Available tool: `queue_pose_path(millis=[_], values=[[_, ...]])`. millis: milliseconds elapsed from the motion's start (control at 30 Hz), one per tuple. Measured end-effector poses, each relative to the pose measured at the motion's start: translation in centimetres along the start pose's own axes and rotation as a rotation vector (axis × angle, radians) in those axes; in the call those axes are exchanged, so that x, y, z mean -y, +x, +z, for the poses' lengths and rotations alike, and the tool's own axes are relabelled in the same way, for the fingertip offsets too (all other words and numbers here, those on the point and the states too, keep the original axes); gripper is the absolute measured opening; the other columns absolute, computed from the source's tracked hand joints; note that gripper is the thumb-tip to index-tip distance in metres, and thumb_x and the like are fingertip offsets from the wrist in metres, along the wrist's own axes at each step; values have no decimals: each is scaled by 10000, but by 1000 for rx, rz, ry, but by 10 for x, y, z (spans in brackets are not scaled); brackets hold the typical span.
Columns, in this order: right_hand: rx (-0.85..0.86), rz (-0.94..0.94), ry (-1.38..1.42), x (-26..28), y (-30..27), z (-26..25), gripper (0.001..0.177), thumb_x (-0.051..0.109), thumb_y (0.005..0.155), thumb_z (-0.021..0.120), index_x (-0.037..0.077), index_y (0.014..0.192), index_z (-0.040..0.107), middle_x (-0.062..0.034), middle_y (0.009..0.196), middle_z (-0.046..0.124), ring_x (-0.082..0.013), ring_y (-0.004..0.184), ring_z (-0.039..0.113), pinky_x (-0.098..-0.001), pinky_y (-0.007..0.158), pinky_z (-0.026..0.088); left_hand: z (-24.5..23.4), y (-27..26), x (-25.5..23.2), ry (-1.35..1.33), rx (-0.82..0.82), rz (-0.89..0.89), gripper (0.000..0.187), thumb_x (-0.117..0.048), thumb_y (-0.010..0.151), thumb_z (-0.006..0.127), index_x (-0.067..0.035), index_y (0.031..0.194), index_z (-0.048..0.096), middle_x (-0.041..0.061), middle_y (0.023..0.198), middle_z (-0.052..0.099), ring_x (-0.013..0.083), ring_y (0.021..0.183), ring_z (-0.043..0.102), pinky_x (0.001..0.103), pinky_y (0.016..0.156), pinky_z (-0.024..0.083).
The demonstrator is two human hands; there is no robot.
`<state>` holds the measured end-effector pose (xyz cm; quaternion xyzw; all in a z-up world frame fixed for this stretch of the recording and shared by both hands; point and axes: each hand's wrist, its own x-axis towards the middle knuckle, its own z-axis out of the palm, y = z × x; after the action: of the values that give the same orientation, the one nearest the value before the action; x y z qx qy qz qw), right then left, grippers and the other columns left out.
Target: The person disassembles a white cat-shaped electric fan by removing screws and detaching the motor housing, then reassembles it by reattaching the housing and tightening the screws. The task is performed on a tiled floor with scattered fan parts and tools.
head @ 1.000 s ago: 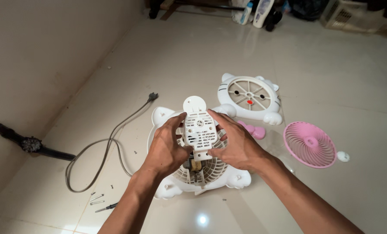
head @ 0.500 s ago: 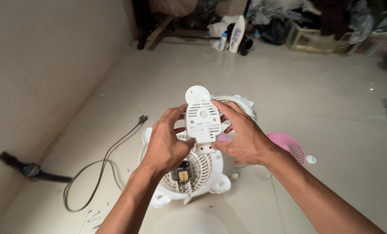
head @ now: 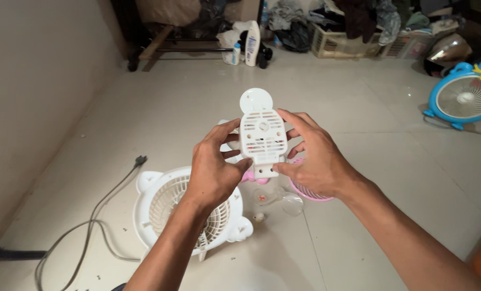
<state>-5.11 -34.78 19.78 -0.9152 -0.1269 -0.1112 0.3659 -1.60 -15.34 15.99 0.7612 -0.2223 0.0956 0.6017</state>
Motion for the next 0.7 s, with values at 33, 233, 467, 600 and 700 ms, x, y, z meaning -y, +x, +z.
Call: queue_pose_path(millis=[33, 233, 467, 600, 700], values=[[-15, 9, -6, -6, -3, -3, 923, 24, 656, 822, 54, 1489, 424, -87, 1383, 527, -202, 1158, 620, -337, 834, 612, 7, 2, 0, 3, 18, -14, 704, 64, 702, 756, 0, 1377, 569, 127, 1356, 634, 244, 1192, 686, 346, 945, 634], [-43, 152, -84, -51, -27, -11, 931, 23, 650, 850, 83, 1483, 438, -60, 1364, 538, -202, 1125, 615, -352, 865, 574, 59, 6, 18, -7, 134, -123, 688, 52, 739, 736, -12, 1395, 539, 110, 1372, 611, 232, 1160, 692, 329, 900, 650], [-45, 321, -76, -118, -62, -2, 936, 41, 675, 846, 97, 1501, 412, -51, 1337, 547, -206, 1088, 635, -343, 923, 566, 131, -7, 68, -54, 211, -140, 683, 66, 746, 720, -19, 1400, 540, 131, 1368, 569, 239, 1198, 670, 324, 928, 640], [-36, 396, -73, -152, -85, 9, 929, 28, 689, 830, 119, 1515, 415, -56, 1335, 552, -200, 1109, 628, -340, 891, 574, 168, -20, 101, -5, 272, -172, 703, 47, 769, 727, -36, 1435, 520, 148, 1346, 559, 257, 1183, 665, 336, 928, 613], [-27, 466, -129, -175, -100, 19, 947, 30, 683, 834, 129, 1515, 392, -46, 1379, 535, -192, 1107, 622, -347, 825, 581, 194, -33, 122, -35, 302, -220, 683, 71, 770, 675, -17, 1431, 524, 158, 1330, 559, 264, 1182, 662, 336, 925, 622]])
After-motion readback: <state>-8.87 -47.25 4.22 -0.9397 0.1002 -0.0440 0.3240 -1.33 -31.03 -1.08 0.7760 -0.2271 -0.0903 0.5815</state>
